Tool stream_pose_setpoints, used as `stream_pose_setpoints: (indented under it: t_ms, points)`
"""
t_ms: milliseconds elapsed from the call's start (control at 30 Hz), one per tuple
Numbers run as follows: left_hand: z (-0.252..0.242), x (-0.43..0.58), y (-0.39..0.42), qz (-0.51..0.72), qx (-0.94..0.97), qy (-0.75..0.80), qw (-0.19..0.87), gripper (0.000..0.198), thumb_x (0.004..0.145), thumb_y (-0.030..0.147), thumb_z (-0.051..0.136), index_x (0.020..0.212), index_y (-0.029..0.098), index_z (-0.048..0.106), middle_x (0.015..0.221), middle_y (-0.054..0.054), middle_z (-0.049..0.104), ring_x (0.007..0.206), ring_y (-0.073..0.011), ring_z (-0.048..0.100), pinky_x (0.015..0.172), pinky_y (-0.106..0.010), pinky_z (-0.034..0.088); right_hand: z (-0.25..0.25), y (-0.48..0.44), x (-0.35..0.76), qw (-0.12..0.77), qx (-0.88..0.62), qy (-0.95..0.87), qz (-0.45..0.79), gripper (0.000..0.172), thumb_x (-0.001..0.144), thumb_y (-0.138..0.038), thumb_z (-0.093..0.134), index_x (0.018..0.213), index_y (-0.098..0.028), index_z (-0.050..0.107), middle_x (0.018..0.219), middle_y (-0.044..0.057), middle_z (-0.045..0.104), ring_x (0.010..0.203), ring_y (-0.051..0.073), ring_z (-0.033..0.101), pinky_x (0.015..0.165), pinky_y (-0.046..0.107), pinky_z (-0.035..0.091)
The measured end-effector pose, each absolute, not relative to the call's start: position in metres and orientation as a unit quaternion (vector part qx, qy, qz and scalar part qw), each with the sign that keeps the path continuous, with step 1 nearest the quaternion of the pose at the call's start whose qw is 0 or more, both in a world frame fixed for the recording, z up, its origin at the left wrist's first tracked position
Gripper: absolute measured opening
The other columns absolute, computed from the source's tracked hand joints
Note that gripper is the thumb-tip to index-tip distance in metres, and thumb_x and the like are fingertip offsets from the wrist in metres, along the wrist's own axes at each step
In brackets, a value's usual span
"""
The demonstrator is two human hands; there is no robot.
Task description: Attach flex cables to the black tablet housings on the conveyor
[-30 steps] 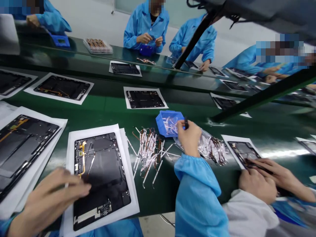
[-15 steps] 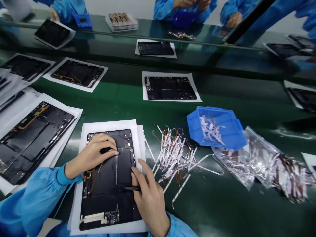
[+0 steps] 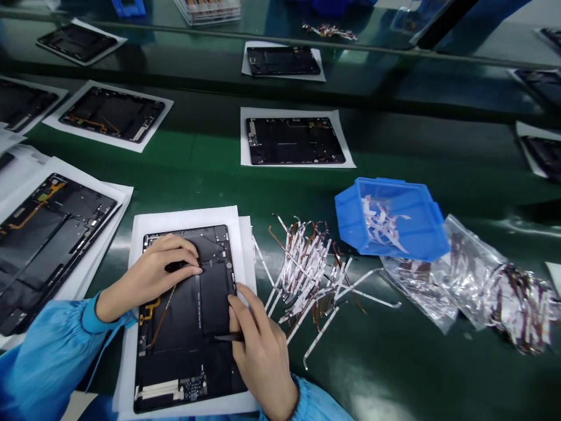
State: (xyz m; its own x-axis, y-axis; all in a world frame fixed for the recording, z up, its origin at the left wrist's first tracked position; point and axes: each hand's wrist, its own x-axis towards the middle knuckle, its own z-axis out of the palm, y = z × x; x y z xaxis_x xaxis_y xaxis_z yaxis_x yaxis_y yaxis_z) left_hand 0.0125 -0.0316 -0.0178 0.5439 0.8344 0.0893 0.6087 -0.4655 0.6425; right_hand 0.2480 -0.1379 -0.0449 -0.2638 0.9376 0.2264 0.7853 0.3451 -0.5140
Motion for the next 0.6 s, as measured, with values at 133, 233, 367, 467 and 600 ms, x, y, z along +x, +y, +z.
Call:
stream_pose_setpoints:
  t_ms: [133,233,367,467,600]
  points:
    - [-0.0172,0.0128,-0.031,0.202,0.832,0.433,0.281,0.011,0.095,0.029,0.063,0.09,0.022,0.07,0.101,-0.003,0.068,0.093,-0.0206,0.06,0.085,-0.037,0.045,-0.0464,-0.1383,0.2481,0.255,-0.55,-0.779,0.157,0.039,0.091,-0.005,0.045,0.124,-0.019,0.059,0.132,0.013,0.063,0.102,0.023,0.072,0.076,0.031,0.064]
    - [-0.017,0.013,-0.0306,0.203,0.833,0.432,0.279,0.01,0.094,0.028,0.064,0.09,0.021,0.069,0.1,-0.003,0.068,0.093,-0.0204,0.059,0.085,-0.037,0.045,-0.0458,-0.1375,0.2476,0.252,-0.553,-0.78,0.151,0.039,0.09,-0.004,0.044,0.123,-0.018,0.059,0.131,0.013,0.064,0.101,0.023,0.073,0.073,0.031,0.064]
    - [-0.0173,0.0128,-0.0307,0.204,0.833,0.433,0.277,0.008,0.093,0.026,0.065,0.089,0.021,0.069,0.1,-0.003,0.068,0.092,-0.0201,0.059,0.085,-0.037,0.045,-0.0437,-0.1367,0.2468,0.246,-0.556,-0.781,0.143,0.036,0.092,-0.006,0.044,0.122,-0.018,0.059,0.129,0.013,0.066,0.097,0.022,0.074,0.069,0.03,0.063]
    - [-0.0185,0.0124,-0.031,0.203,0.833,0.434,0.276,0.009,0.094,0.027,0.064,0.089,0.022,0.069,0.1,-0.003,0.068,0.093,-0.0203,0.06,0.084,-0.037,0.045,-0.0434,-0.1369,0.2467,0.247,-0.556,-0.78,0.144,0.033,0.094,-0.009,0.045,0.121,-0.018,0.059,0.128,0.013,0.066,0.095,0.023,0.074,0.068,0.031,0.063]
    - [-0.0208,0.0117,-0.031,0.196,0.834,0.433,0.28,0.01,0.095,0.028,0.063,0.089,0.022,0.069,0.101,-0.003,0.068,0.094,-0.021,0.059,0.086,-0.038,0.044,-0.0439,-0.1359,0.2473,0.24,-0.554,-0.783,0.15,0.042,0.089,-0.003,0.04,0.124,-0.018,0.059,0.13,0.014,0.065,0.098,0.023,0.073,0.067,0.03,0.063]
